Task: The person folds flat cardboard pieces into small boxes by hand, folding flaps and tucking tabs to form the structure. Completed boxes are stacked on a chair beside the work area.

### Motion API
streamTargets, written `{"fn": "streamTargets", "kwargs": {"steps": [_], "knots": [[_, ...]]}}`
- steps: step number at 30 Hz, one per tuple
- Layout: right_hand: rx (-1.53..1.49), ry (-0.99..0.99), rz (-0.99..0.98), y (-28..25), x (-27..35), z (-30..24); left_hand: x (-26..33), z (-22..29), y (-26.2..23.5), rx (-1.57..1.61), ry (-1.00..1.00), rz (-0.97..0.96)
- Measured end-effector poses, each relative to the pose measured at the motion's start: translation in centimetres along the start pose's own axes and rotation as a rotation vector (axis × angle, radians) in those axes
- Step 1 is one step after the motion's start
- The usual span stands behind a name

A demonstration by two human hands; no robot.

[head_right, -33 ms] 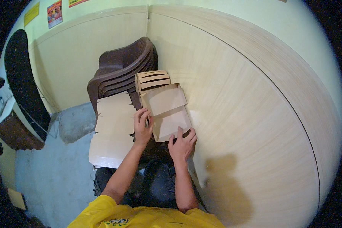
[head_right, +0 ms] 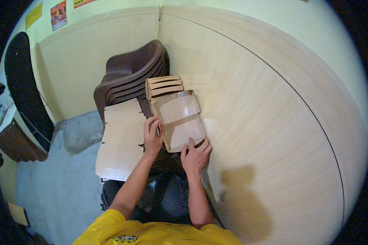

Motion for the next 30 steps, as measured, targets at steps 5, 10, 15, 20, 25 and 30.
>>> {"fn": "streamTargets", "kwargs": {"steps": [5, 10, 15, 20, 25, 30], "knots": [[-0.056, -0.127, 0.013, 1.2, -1.4, -0.1, -1.0, -1.1, 0.3, 0.01, 0.02, 0.039], [-0.121, -0.42, -0.149, 3.0, -2.0, -0.4, -2.0, -2.2, 1.3, 0.227, -0.167, 0.062], [-0.271, -0.416, -0.284, 5.0, -2.9, 0.6, -2.0, -3.3, 0.6, 0.096, -0.085, -0.045], [-0.251, -0.412, -0.38, 5.7, -3.9, 1.2, -1.6, -3.2, 0.2, 0.195, -0.255, 0.06], [-0.215, -0.412, -0.469, 6.7, -5.4, 0.4, -0.1, -4.4, 0.4, -0.159, -0.449, -0.095], [-0.03, -0.303, -0.663, 8.7, -7.4, -0.6, 1.9, -7.3, 2.4, -0.013, -0.624, -0.204]]}}
Point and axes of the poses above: each hand's wrist, its own x-axis away from the middle knuckle, its own y-axis out of the palm, z = x × y, the point moved 2 cm from there along -x, towards the middle knuckle, and after that the axes turned 5 degrees about y, right-handed, at the moved point
